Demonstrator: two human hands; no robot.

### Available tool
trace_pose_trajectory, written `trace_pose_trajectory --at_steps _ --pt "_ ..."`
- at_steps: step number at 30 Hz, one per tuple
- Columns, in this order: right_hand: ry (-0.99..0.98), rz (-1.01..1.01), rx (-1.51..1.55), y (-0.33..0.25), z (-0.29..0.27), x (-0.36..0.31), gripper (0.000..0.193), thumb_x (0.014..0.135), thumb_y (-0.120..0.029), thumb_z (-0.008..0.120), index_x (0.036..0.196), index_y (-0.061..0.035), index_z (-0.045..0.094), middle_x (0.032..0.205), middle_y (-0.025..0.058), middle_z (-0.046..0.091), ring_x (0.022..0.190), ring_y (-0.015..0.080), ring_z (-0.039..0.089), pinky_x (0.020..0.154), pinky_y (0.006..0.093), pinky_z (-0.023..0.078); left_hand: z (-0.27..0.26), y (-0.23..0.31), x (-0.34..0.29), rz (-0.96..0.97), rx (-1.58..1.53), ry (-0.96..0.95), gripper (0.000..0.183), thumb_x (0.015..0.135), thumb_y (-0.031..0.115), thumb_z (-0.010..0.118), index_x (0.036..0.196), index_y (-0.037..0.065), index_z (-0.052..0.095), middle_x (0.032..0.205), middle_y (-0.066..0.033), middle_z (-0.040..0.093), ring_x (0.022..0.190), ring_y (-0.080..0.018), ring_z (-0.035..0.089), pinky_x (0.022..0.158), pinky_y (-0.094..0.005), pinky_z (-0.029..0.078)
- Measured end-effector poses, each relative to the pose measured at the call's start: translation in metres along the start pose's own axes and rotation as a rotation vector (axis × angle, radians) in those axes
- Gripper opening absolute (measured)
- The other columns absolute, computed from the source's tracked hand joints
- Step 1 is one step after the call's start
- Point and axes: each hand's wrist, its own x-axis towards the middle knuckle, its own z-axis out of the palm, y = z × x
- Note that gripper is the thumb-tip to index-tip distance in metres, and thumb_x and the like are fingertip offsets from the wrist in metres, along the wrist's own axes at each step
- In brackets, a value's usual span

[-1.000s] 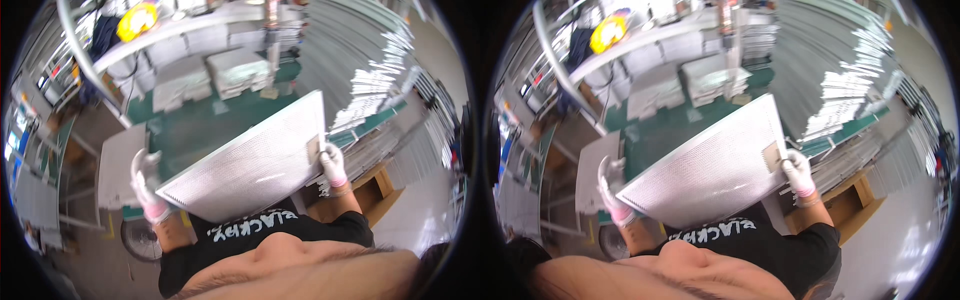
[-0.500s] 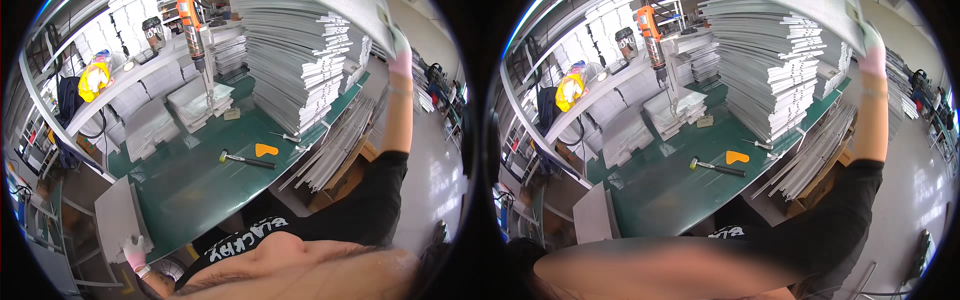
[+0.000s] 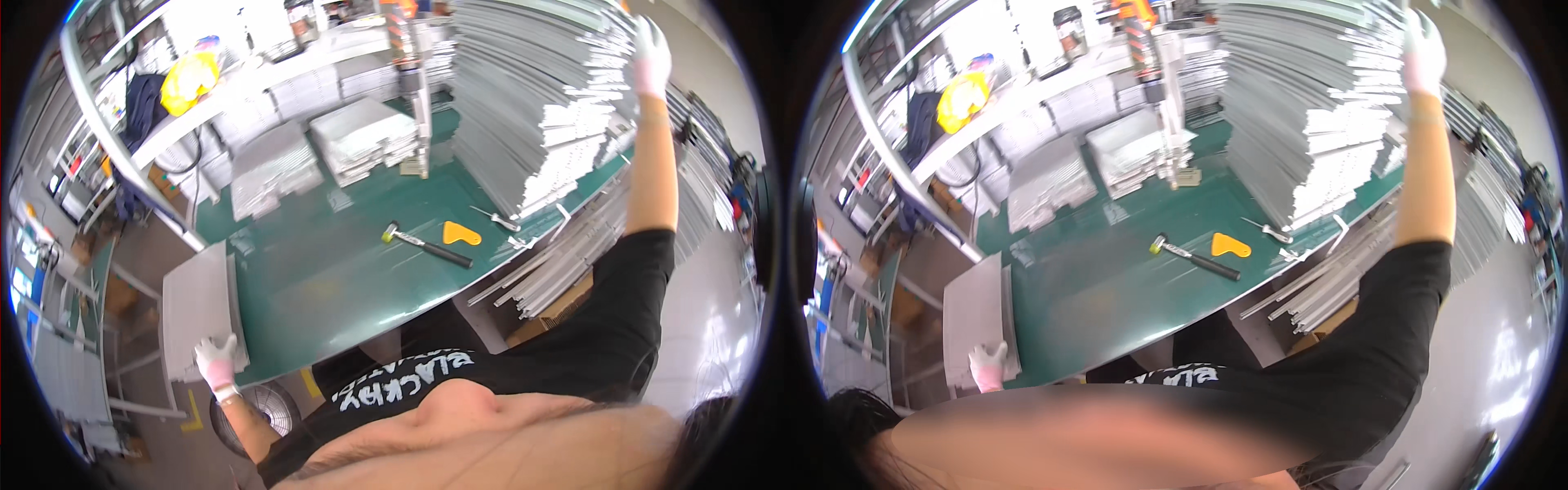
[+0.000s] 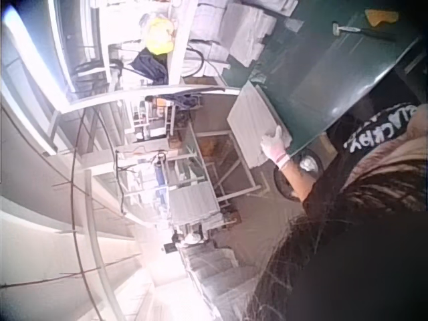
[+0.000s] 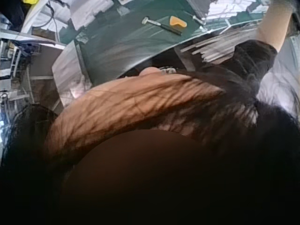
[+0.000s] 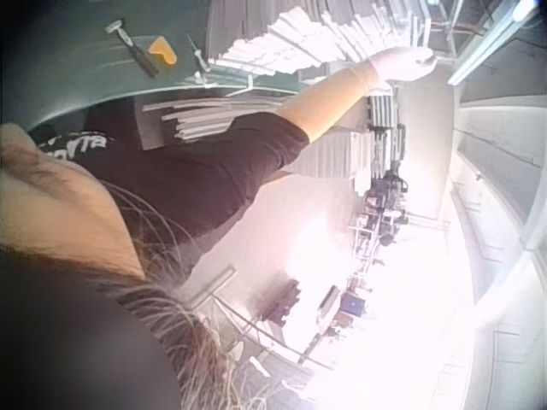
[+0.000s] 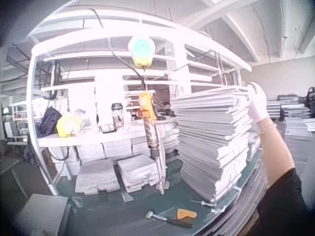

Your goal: Assembling metal mesh filters by attaching metal frames and securing components using a hammer and electric screwdriver.

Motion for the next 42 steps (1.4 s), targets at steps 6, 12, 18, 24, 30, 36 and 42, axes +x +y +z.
trace_pose_trajectory --at_steps 6,12,18,24,30,36,42 --pt "-0.206 0.123 0.173 -0.072 -0.054 -0.154 0.03 0.099 -0.013 0.05 0.122 0.0004 0.062 0.094 0.0023 0.063 0.073 0.0077 0.049 0.069 0.0216 0.043 -0.061 -0.051 0.027 -0.056 -0.488 -0.016 0.063 0.074 0.025 0.08 0.124 -0.004 0.055 0.12 -0.0262 0.056 0.111 -0.0359 0.057 0.096 -0.0427 0.046" --pt "-0.913 0.199 0.209 -0.053 -0.077 -0.354 0.025 0.09 -0.004 0.056 0.111 0.0027 0.066 0.083 0.0075 0.065 0.07 0.0115 0.057 0.067 0.0257 0.047 -0.045 -0.044 0.014 -0.005 -0.171 -0.115 0.062 0.077 0.026 0.079 0.125 -0.005 0.055 0.119 -0.0225 0.059 0.109 -0.031 0.059 0.095 -0.0385 0.047" --pt "-1.2 0.395 0.435 -0.081 -0.052 -0.415 0.026 0.087 0.0 0.057 0.111 0.0031 0.065 0.089 0.0127 0.069 0.074 0.0158 0.066 0.072 0.0263 0.052 -0.102 -0.102 0.039 -0.136 -0.503 -0.109 0.057 0.086 0.033 0.072 0.128 -0.003 0.055 0.113 -0.0171 0.066 0.106 -0.0227 0.061 0.093 -0.0341 0.047" --pt "-1.221 0.351 0.496 -0.092 -0.034 -0.426 0.026 0.088 0.0 0.057 0.112 0.0034 0.065 0.091 0.0124 0.068 0.078 0.0163 0.065 0.073 0.0264 0.051 -0.15 0.032 -0.042 0.231 -0.803 -0.069 0.054 0.079 0.031 0.075 0.124 0.004 0.06 0.12 -0.0093 0.061 0.115 -0.0222 0.055 0.096 -0.0359 0.044" --pt "-1.158 -0.058 0.642 -0.17 0.031 -0.466 0.033 0.083 -0.009 0.062 0.116 -0.0034 0.061 0.103 0.0153 0.064 0.099 0.031 0.061 0.089 0.0398 0.047 -0.021 0.172 -0.11 0.563 -0.154 -0.294 0.055 0.076 0.052 0.07 0.104 0.005 0.062 0.111 -0.0154 0.063 0.103 -0.0334 0.061 0.086 -0.0453 0.048" --pt "-1.621 -0.624 0.473 -0.188 0.085 -0.562 0.051 0.087 -0.033 0.057 0.133 -0.011 0.053 0.139 0.0157 0.049 0.136 0.0376 0.036 0.111 0.0595 0.022 0.046 0.184 -0.106 0.591 -0.239 -0.502 0.062 0.085 0.058 0.058 0.118 0.005 0.056 0.119 -0.0156 0.06 0.111 -0.0356 0.056 0.093 -0.0461 0.044" --pt "-1.378 -0.425 0.635 -0.221 0.214 -0.535 0.028 0.089 -0.029 0.056 0.102 -0.0053 0.064 0.111 0.0153 0.063 0.119 0.037 0.052 0.108 0.0524 0.032 0.096 0.142 -0.073 0.445 0.038 -0.257 0.078 0.083 0.051 0.061 0.143 0.005 0.039 0.15 -0.0171 0.036 0.14 -0.0374 0.029 0.116 -0.0533 0.017"
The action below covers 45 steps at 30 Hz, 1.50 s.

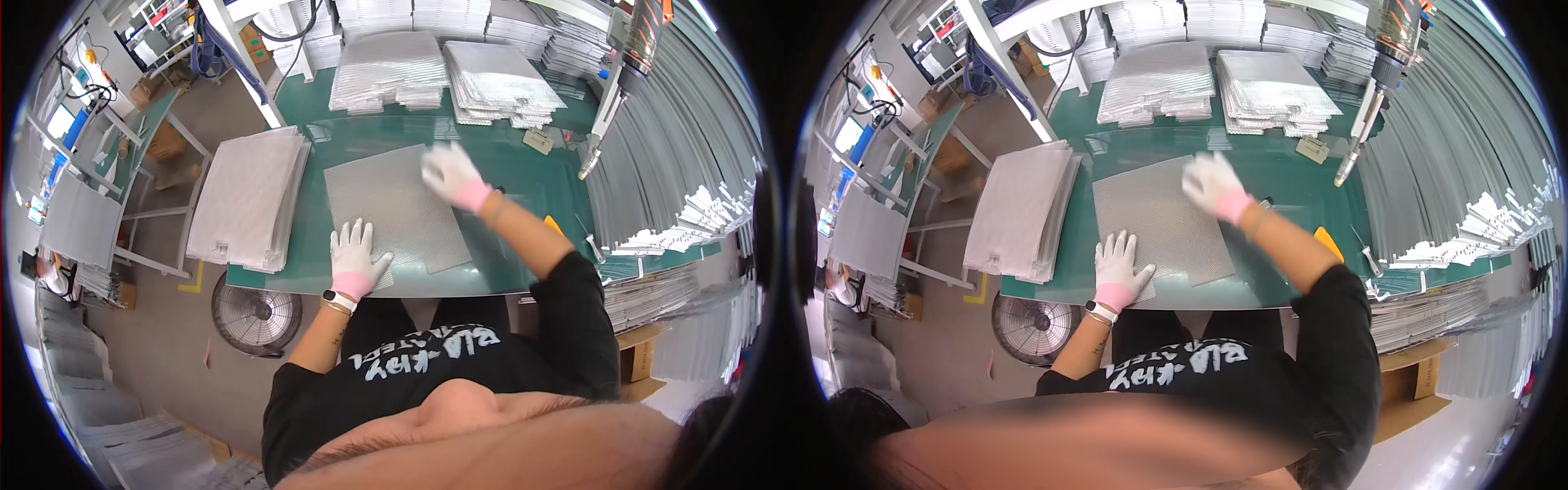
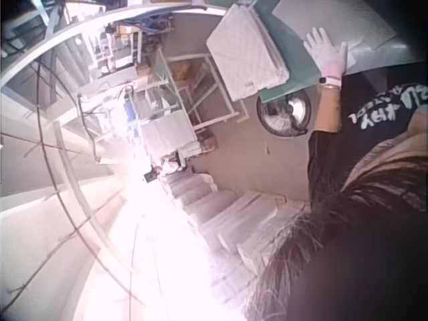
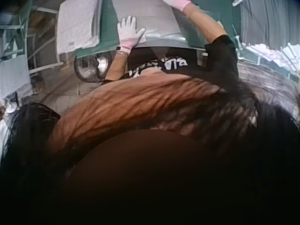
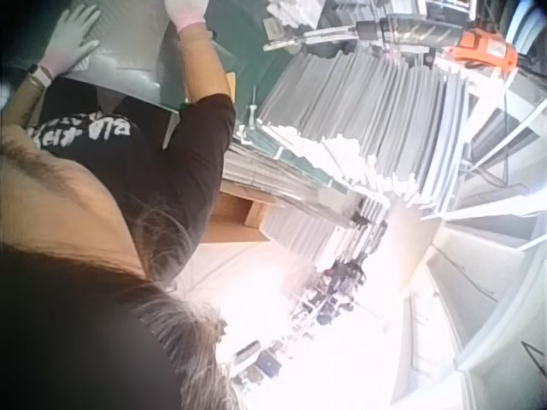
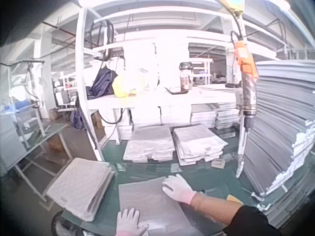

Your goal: Assembling metal mesh filters by attaching metal frames and securing components using a hammer and electric screwdriver.

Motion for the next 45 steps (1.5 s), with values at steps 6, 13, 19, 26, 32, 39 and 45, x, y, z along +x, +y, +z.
trace_pose_trajectory --at_steps 6,13,19,26,32,39,45 --pt "0.344 0.571 -0.155 0.1 -0.022 0.154 0.059 0.089 -0.04 0.057 0.133 -0.0012 0.046 0.13 0.0261 0.052 0.119 0.0405 0.052 0.103 0.0482 0.04 0.0 0.004 0.011 0.045 -0.027 -0.021 0.076 0.084 0.051 0.059 0.142 0.005 0.041 0.149 -0.0163 0.036 0.14 -0.0372 0.028 0.117 -0.0526 0.017" --pt "0.116 0.484 -0.751 0.054 -0.036 0.196 0.05 0.088 -0.034 0.06 0.129 -0.0077 0.05 0.115 0.0172 0.056 0.102 0.03 0.062 0.091 0.0446 0.046 0.006 -0.005 0.01 0.058 -0.097 0.059 0.07 0.081 0.046 0.064 0.136 0.005 0.049 0.145 -0.0165 0.041 0.138 -0.0395 0.031 0.115 -0.0541 0.02" --pt "0.765 0.111 -0.12 0.063 -0.078 0.214 0.036 0.087 -0.019 0.055 0.122 -0.0131 0.058 0.108 0.0169 0.056 0.095 0.0348 0.061 0.089 0.0436 0.049 0.003 -0.003 0.011 0.067 -0.11 0.072 0.067 0.081 0.043 0.065 0.134 0.004 0.051 0.144 -0.0172 0.042 0.137 -0.0405 0.031 0.115 -0.0544 0.02" --pt "0.406 0.46 0.17 0.109 -0.07 0.204 0.052 0.081 -0.013 0.053 0.133 -0.0079 0.054 0.122 0.0219 0.061 0.116 0.0328 0.057 0.101 0.0361 0.044 0.008 -0.003 0.011 0.063 -0.087 0.069 0.069 0.081 0.046 0.063 0.135 0.004 0.05 0.145 -0.0169 0.041 0.138 -0.039 0.031 0.116 -0.0543 0.018" --pt "0.512 0.212 0.784 0.105 -0.082 0.209 0.048 0.084 0.0 0.053 0.132 -0.0017 0.055 0.121 0.0121 0.064 0.11 0.0197 0.06 0.095 0.0283 0.045 0.008 -0.003 0.01 0.073 -0.096 0.071 0.069 0.082 0.046 0.062 0.135 0.004 0.05 0.145 -0.0172 0.041 0.138 -0.039 0.031 0.116 -0.0539 0.018" --pt "0.576 0.097 1.565 0.092 -0.103 0.179 0.039 0.089 0.0 0.054 0.128 -0.0018 0.054 0.121 0.0118 0.059 0.101 0.0211 0.06 0.09 0.036 0.052 0.008 -0.006 0.021 0.135 -0.05 0.019 0.07 0.085 0.048 0.059 0.139 0.005 0.045 0.148 -0.0165 0.038 0.14 -0.0377 0.028 0.117 -0.0522 0.017" --pt "0.252 0.562 1.297 0.091 -0.102 0.159 0.039 0.086 -0.005 0.063 0.123 0.0037 0.054 0.112 0.0108 0.059 0.097 0.0199 0.062 0.08 0.0306 0.056 0.009 -0.006 0.022 0.147 -0.025 0.012 0.07 0.086 0.048 0.059 0.139 0.006 0.045 0.149 -0.0156 0.037 0.14 -0.0374 0.028 0.117 -0.0516 0.016"
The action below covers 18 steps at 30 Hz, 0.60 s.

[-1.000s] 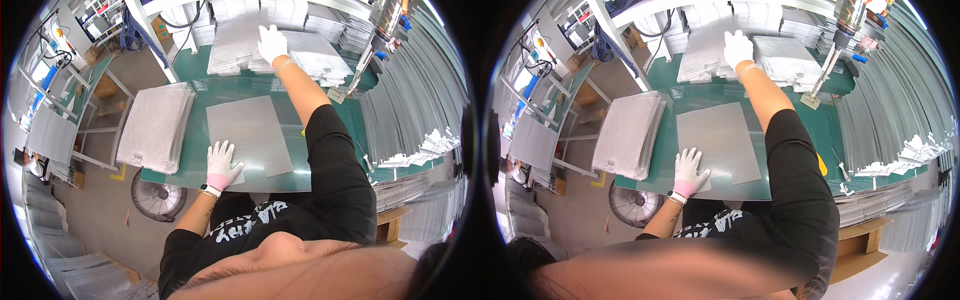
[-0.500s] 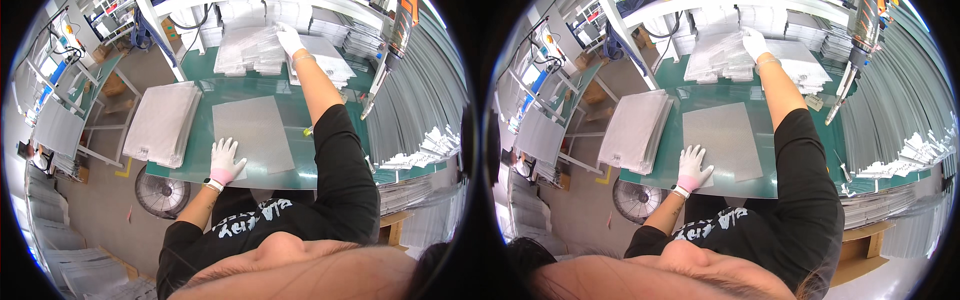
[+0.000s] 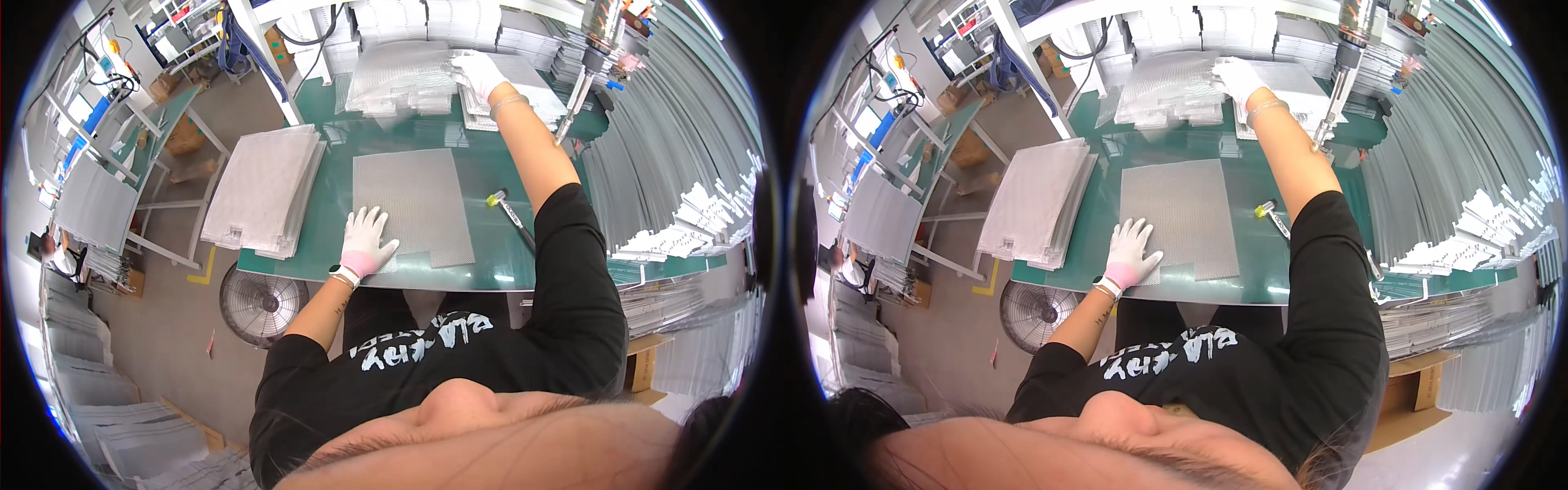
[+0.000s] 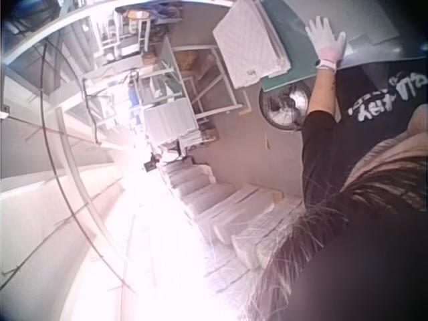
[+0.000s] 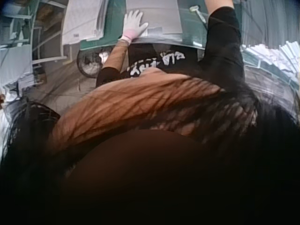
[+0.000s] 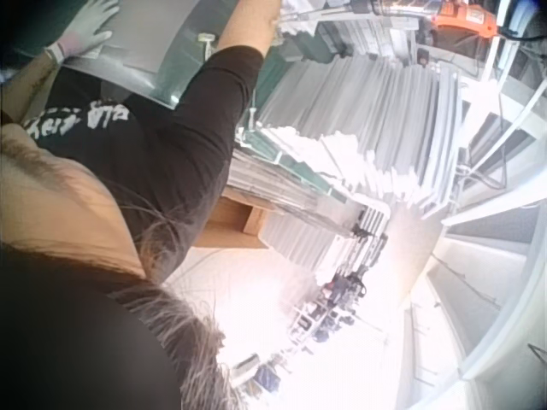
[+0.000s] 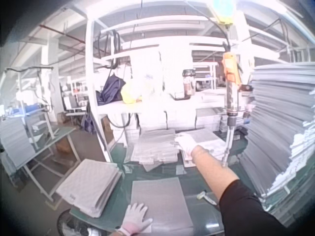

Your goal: Assembling metal mesh filters by attaching metal frames and securing components using a hammer and electric screwdriver.

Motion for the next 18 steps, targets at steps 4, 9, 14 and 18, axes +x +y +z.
trace_pose_trajectory --at_steps 4,9,14,18 --pt "-0.011 -0.238 0.008 -0.014 0.009 0.0 0.044 0.086 -0.006 0.064 0.128 0.003 0.052 0.113 0.0091 0.06 0.097 0.0197 0.062 0.081 0.0318 0.056 0.005 0.0 0.0 0.003 -0.012 0.014 0.069 0.086 0.048 0.059 0.139 0.007 0.045 0.148 -0.0156 0.038 0.14 -0.0374 0.028 0.117 -0.0515 0.016" --pt "-0.051 -0.194 0.034 0.003 0.02 -0.016 0.042 0.087 -0.008 0.064 0.126 0.004 0.054 0.114 0.0104 0.06 0.095 0.0205 0.062 0.081 0.0338 0.055 0.004 0.0 -0.001 0.001 -0.007 0.019 0.069 0.086 0.049 0.059 0.139 0.007 0.046 0.148 -0.0155 0.038 0.14 -0.0373 0.028 0.117 -0.0513 0.016" --pt "-0.173 0.049 -0.27 0.026 0.022 -0.022 0.037 0.091 -0.008 0.058 0.126 0.0019 0.054 0.116 0.0116 0.062 0.104 0.0196 0.062 0.089 0.0315 0.053 0.006 -0.002 -0.001 -0.01 -0.009 0.018 0.069 0.085 0.049 0.059 0.138 0.007 0.047 0.148 -0.0154 0.038 0.14 -0.0371 0.029 0.117 -0.051 0.017" --pt "-0.276 -0.194 0.181 0.032 0.026 -0.016 0.038 0.094 -0.008 0.056 0.13 0.0022 0.052 0.12 0.0106 0.062 0.106 0.0194 0.061 0.091 0.0311 0.051 0.007 -0.002 0.001 -0.007 -0.004 0.029 0.068 0.085 0.049 0.059 0.137 0.007 0.047 0.148 -0.0153 0.038 0.14 -0.037 0.029 0.117 -0.0511 0.017"
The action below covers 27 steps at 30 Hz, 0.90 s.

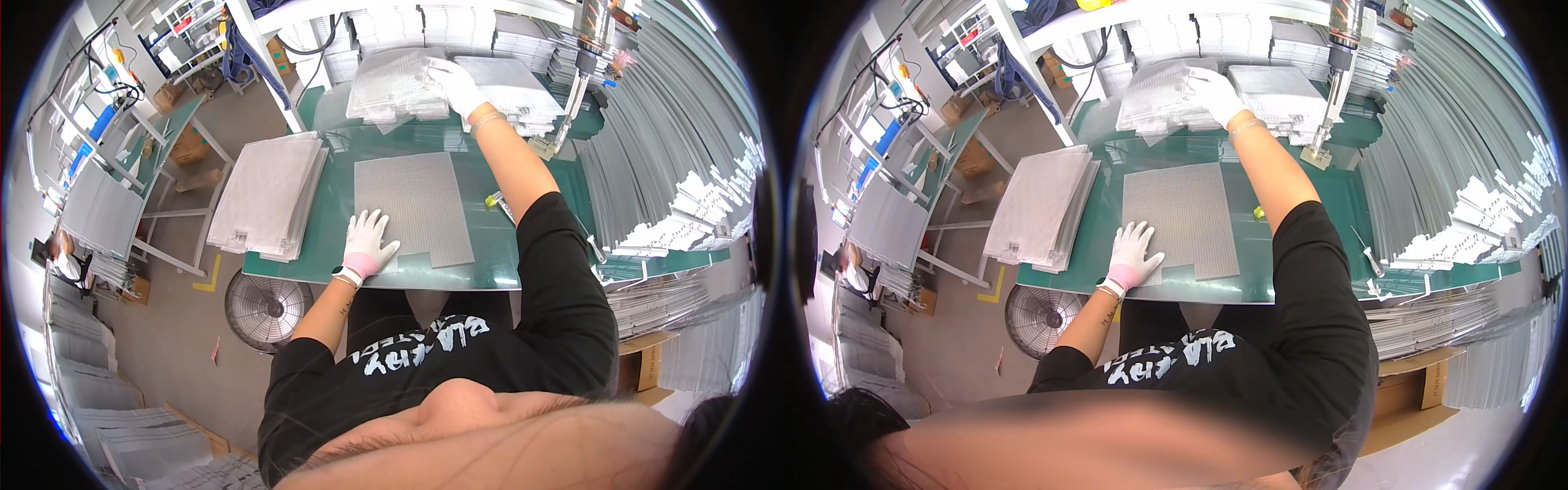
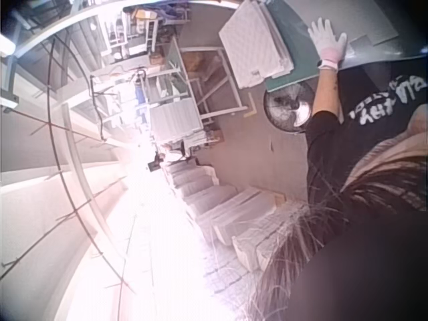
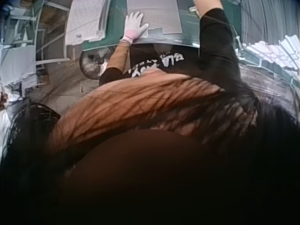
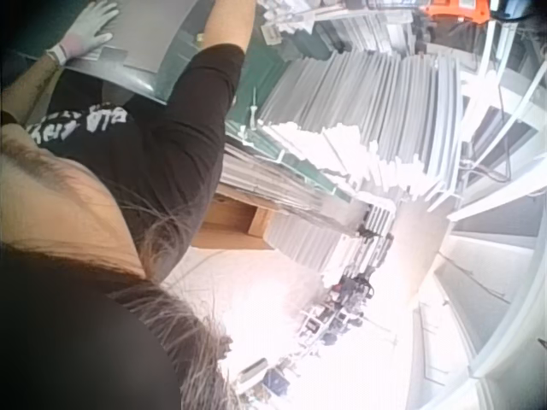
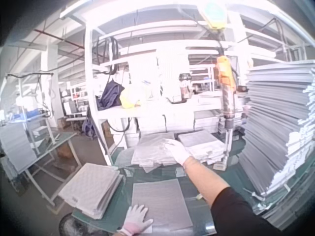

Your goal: Assembling metal mesh filters by attaching metal frames and securing components using a hammer and electric screwdriver.

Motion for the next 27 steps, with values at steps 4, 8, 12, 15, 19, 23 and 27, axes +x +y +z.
trace_pose_trajectory --at_steps 4,8,12,15,19,23,27 --pt "0.026 -0.117 0.229 -0.008 0.009 -0.006 0.038 0.096 -0.01 0.054 0.131 0.0034 0.05 0.121 0.0112 0.061 0.107 0.0189 0.06 0.092 0.031 0.05 -0.001 0.001 0.0 -0.001 -0.008 -0.003 0.069 0.085 0.05 0.059 0.138 0.007 0.048 0.148 -0.0148 0.038 0.14 -0.0367 0.029 0.117 -0.051 0.017" --pt "0.108 -0.158 0.127 -0.017 0.022 -0.05 0.039 0.097 -0.012 0.053 0.132 0.004 0.05 0.124 0.0122 0.059 0.109 0.0174 0.059 0.092 0.0308 0.049 0.0 0.001 0.0 0.002 -0.022 -0.01 0.069 0.084 0.05 0.059 0.137 0.007 0.048 0.148 -0.0149 0.039 0.14 -0.0376 0.029 0.117 -0.0514 0.017" --pt "0.232 -0.076 0.0 -0.032 0.063 -0.141 0.041 0.096 -0.012 0.055 0.133 0.0041 0.049 0.126 0.0116 0.058 0.109 0.0158 0.058 0.092 0.0308 0.049 0.01 -0.036 -0.004 0.0 -0.468 0.121 0.065 0.089 0.049 0.053 0.135 0.003 0.049 0.144 -0.0169 0.044 0.142 -0.0374 0.025 0.119 -0.048 0.015" --pt "0.348 -0.065 -0.343 -0.017 0.059 -0.225 0.034 0.095 -0.011 0.057 0.125 0.0044 0.057 0.118 0.0112 0.063 0.105 0.0142 0.06 0.093 0.0275 0.047 -0.022 -0.045 -0.031 0.0 -1.668 0.139 0.065 0.096 0.049 0.04 0.14 0.001 0.042 0.144 -0.0194 0.044 0.138 -0.036 0.034 0.116 -0.0469 0.025" --pt "0.303 0.035 -0.479 0.0 0.066 -0.316 0.025 0.094 -0.003 0.056 0.117 0.0037 0.064 0.114 0.0085 0.066 0.099 0.013 0.062 0.091 0.0262 0.048 -0.097 0.002 -0.075 -0.105 -1.954 0.173 0.054 0.102 0.035 0.037 0.142 -0.001 0.037 0.134 -0.0224 0.052 0.121 -0.0296 0.055 0.103 -0.0421 0.045" --pt "0.358 0.079 -0.374 0.006 0.072 -0.353 0.025 0.095 -0.005 0.056 0.118 0.0038 0.063 0.113 0.0079 0.066 0.099 0.0121 0.061 0.089 0.0259 0.048 -0.076 0.022 -0.081 -0.371 -1.53 0.318 0.049 0.092 0.004 0.06 0.137 0.0 0.042 0.108 -0.0092 0.062 0.088 -0.0123 0.061 0.077 -0.0239 0.052" --pt "0.381 0.125 -0.273 0.006 0.084 -0.356 0.034 0.098 -0.005 0.049 0.131 0.0027 0.053 0.119 0.0093 0.063 0.104 0.0132 0.06 0.091 0.0272 0.049 -0.055 0.014 -0.077 -0.459 -1.41 0.364 0.049 0.089 0.001 0.064 0.134 0.0 0.045 0.097 -0.0056 0.06 0.075 -0.0067 0.056 0.065 -0.0187 0.047"
